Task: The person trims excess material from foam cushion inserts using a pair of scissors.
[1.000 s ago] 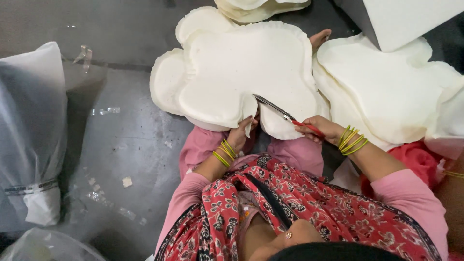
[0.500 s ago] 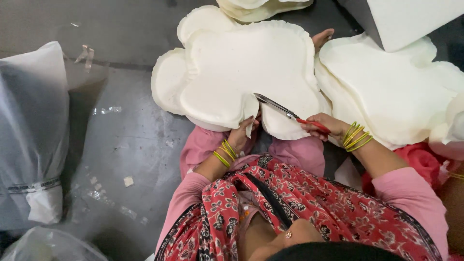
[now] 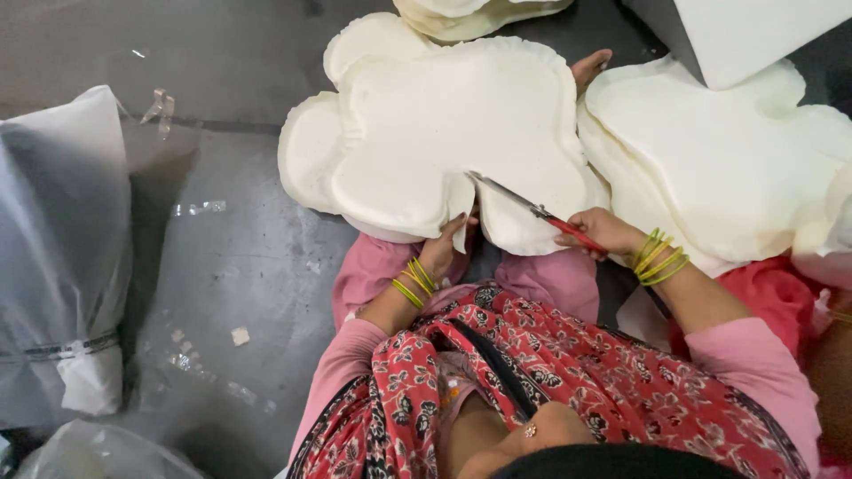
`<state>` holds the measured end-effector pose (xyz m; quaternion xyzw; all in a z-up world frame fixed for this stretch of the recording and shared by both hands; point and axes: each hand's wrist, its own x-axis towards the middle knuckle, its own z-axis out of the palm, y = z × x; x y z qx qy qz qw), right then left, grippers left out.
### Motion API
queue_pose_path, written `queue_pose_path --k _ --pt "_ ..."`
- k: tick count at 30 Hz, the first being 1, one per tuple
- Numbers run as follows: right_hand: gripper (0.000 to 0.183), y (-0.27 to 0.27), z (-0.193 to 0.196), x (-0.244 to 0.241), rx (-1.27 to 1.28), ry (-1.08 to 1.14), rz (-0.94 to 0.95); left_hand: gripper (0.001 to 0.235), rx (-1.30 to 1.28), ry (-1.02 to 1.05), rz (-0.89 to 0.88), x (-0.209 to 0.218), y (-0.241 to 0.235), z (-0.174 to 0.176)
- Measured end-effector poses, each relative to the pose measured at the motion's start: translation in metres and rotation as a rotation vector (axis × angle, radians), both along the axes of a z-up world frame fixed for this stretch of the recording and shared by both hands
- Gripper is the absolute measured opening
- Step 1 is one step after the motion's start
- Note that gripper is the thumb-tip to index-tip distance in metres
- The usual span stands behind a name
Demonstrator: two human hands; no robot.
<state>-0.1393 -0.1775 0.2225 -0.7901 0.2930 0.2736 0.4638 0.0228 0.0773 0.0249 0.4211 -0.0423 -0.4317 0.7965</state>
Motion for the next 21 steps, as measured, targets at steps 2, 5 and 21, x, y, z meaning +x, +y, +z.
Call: queue_pose_path --k 2,5,21 --pt "0.025 0.000 -0.008 -0.021 0.006 -0.006 -0.063 0.031 0.037 -0.082 0.026 -0.005 0.003 0.000" --pt "0.034 0.008 -0.029 -0.060 0.141 -0.089 -0.244 0.034 0.146 0.084 -0.018 -0.015 0.010 -0.018" --pt "0.023 0.115 -0.058 -0.155 0.677 -0.432 -0.505 0.033 0.255 -0.588 0.175 -0.039 -0.019 -0.017"
